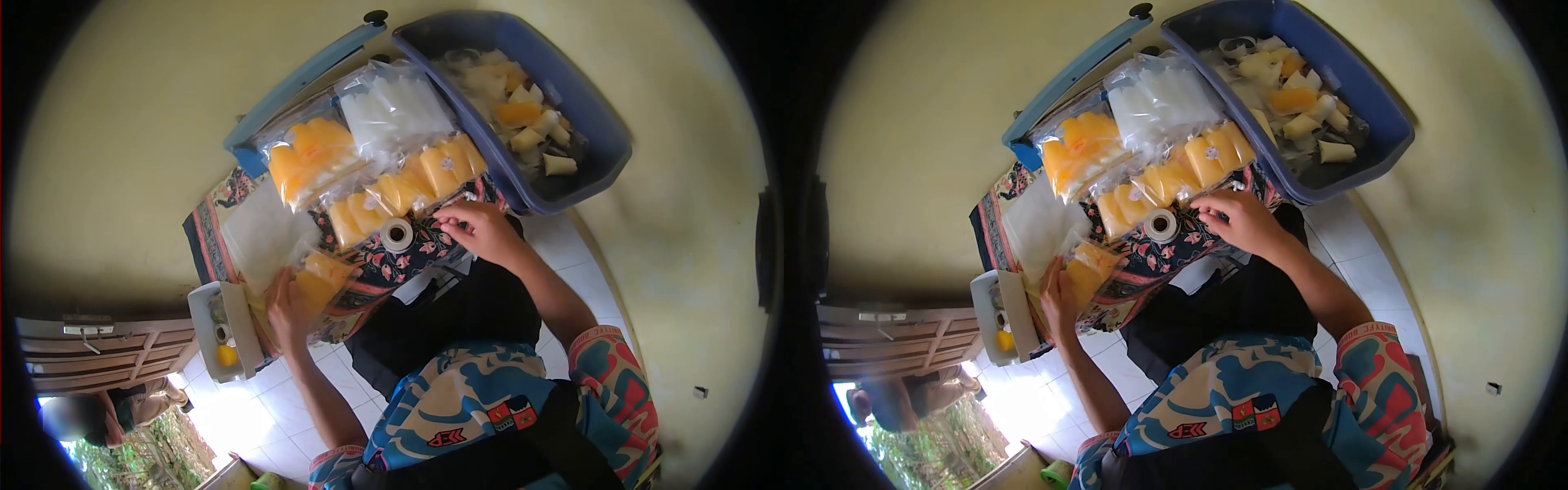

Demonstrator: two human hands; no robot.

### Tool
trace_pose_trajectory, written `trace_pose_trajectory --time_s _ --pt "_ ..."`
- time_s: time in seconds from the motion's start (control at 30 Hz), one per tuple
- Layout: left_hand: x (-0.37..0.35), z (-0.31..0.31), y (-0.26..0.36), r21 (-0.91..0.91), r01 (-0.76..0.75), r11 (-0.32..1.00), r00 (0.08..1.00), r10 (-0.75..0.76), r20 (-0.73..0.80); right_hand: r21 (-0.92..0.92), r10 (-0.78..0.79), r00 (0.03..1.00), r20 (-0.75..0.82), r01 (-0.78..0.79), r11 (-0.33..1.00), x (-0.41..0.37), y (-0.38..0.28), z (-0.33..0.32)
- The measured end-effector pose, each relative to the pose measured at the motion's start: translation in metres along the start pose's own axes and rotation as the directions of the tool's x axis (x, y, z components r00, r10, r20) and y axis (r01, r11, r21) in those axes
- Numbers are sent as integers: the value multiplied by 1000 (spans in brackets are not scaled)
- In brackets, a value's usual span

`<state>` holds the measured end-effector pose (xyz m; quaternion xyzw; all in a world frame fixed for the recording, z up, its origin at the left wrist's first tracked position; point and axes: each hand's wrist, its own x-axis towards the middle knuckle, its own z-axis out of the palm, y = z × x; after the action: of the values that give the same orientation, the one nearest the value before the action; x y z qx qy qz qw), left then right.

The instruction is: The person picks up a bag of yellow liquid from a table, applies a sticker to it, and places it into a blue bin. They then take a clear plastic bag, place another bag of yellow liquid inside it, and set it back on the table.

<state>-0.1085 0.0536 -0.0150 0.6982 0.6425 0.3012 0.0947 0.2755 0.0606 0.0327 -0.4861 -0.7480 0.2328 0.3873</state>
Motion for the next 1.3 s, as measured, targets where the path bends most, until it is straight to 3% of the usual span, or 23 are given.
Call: trace_pose_trajectory --time_s 0.1,0.13,0.33,0.47,1.17,1.3 --pt "-1 0 -1 16 -19 1000 1000 19 9 24 60 993 102 -63 998 -6 1 26" --pt "-1 2 -3 12 -22 1000 1000 22 11 25 -32 998 56 31 999 -10 7 40" --pt "0 1 -1 -10 -4 1000 1000 4 17 20 16 993 113 -18 1000 -9 14 64" --pt "1 1 -1 -26 -8 1000 1000 8 11 35 -14 997 70 12 999 -7 22 67" --pt "1 -4 1 -9 8 1000 997 -8 75 -7 3 973 231 -2 1000 8 25 58" --pt "2 -9 5 98 -86 992 995 80 60 9 0 974 226 -2 1000 10 25 59"
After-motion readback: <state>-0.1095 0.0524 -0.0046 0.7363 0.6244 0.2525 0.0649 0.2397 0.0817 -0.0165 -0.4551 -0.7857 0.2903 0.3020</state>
